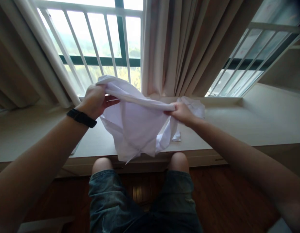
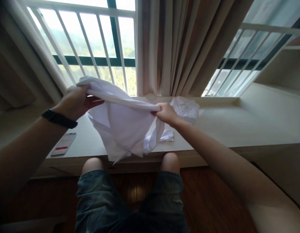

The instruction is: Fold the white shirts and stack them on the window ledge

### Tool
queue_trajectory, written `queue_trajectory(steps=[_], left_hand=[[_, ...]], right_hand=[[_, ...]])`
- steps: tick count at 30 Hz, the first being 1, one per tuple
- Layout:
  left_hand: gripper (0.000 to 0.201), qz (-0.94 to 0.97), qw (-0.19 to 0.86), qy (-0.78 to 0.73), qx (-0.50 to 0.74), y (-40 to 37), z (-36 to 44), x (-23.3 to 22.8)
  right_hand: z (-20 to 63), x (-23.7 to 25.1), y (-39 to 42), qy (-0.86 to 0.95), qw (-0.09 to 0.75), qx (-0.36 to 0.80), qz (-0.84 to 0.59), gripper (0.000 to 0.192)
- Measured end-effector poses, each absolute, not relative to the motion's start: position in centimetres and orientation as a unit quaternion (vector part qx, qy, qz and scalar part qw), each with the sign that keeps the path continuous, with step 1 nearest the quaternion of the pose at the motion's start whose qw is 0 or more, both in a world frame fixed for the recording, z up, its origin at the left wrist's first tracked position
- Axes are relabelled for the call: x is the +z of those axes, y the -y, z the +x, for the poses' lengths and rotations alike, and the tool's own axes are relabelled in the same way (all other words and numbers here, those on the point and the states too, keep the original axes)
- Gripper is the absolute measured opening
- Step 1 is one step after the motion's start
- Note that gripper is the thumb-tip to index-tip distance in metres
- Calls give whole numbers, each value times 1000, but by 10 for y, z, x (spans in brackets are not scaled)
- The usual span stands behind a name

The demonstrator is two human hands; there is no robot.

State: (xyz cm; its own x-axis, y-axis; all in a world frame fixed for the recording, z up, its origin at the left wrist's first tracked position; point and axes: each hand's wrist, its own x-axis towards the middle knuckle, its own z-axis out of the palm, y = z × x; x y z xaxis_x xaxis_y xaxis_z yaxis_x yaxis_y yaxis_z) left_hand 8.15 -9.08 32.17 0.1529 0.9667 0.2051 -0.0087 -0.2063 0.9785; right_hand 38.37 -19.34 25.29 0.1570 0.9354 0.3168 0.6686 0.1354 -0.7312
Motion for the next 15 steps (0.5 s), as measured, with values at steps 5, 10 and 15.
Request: queue_trajectory(steps=[5, 10, 15], left_hand=[[69, 673, 268, -498, 477, 98, 76, 306], [66, 861, 275, -262, 338, 128, 109, 307], [29, 865, 333, -238, 290, 128, 114, 301]], right_hand=[[384, 321, 177, 611, 555, 139, -548, 23], [319, 358, 189, 730, 400, 69, -549, 18], [299, 362, 201, 840, 147, 90, -515, 26]])
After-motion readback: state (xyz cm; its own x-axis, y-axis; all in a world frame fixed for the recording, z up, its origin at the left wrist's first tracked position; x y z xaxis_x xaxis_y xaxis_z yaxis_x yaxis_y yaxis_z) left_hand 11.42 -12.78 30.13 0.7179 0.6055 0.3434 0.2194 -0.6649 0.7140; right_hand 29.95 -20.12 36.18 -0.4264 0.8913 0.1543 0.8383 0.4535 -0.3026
